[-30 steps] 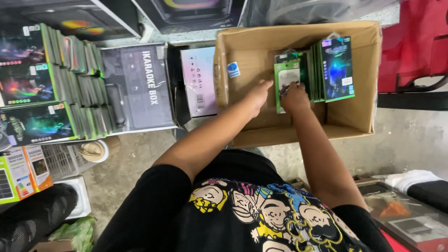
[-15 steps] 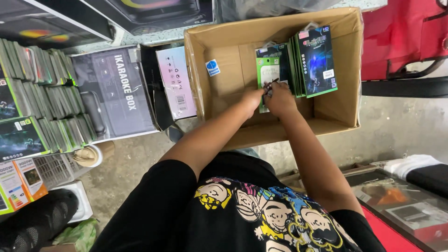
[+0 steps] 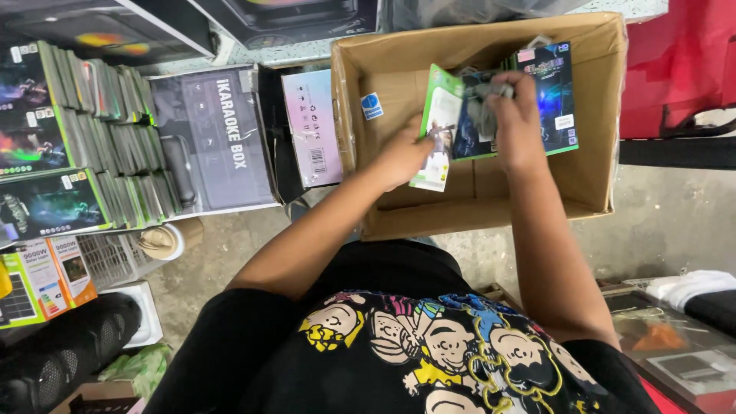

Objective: Organizing and cleaning phone accessory boxes in a storage area.

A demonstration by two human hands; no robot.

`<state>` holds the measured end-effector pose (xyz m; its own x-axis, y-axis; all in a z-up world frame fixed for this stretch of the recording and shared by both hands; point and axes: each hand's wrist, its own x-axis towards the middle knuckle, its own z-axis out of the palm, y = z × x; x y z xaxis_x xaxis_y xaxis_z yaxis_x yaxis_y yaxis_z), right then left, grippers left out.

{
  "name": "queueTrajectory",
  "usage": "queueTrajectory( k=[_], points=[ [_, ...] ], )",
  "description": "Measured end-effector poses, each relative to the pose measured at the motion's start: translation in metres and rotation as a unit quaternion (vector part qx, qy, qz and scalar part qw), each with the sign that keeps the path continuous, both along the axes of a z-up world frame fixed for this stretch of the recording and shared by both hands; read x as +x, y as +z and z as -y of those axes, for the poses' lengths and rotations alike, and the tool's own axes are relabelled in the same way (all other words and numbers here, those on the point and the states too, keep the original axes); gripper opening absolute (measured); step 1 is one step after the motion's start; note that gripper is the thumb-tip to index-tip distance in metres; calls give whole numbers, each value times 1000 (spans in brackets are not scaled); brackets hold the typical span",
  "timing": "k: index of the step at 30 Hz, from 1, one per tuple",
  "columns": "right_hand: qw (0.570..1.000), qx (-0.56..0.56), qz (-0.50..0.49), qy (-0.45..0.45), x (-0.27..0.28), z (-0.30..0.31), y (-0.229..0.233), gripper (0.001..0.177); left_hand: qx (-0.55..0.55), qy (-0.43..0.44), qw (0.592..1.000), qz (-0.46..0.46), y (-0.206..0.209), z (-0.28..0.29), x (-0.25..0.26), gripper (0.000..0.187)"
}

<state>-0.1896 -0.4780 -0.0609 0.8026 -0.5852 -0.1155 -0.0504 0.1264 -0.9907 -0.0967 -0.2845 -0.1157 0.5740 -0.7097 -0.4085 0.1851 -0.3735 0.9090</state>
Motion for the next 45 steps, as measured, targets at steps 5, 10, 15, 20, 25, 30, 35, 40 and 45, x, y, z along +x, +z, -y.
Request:
queueTrajectory(
  k=[5,10,15,20,25,30,35,40,45],
  points=[
    [923,-363,73,102,37,-54,100,35,-241,-1,939,-246,56,-51,23,64],
    [863,-464,82,181,66,-114,123,46,-288,20,883,-371,87,-90,35,56],
    [845,-458,107,253,75,-165,130,50,-346,73,794,-494,86,-123,46,75],
    [814,-471,124,315,73,-214,137,52,-397,131,782,-462,111,-159,66,78],
    [810,-448,155,346,71,-249,128,47,-412,127,792,-433,108,-190,86,84],
    [819,-398,184,369,70,-276,121,43,-500,98,751,-421,108,-213,108,72],
    [901,-348,132,223,72,-292,122,34,-440,263,808,-291,114,-236,126,50],
    [990,-50,99,90,101,-298,96,33,-413,328,816,-236,110,-256,134,39],
    [972,205,15,111,117,-322,85,26,-375,379,831,-157,86,-261,138,40]
  ],
)
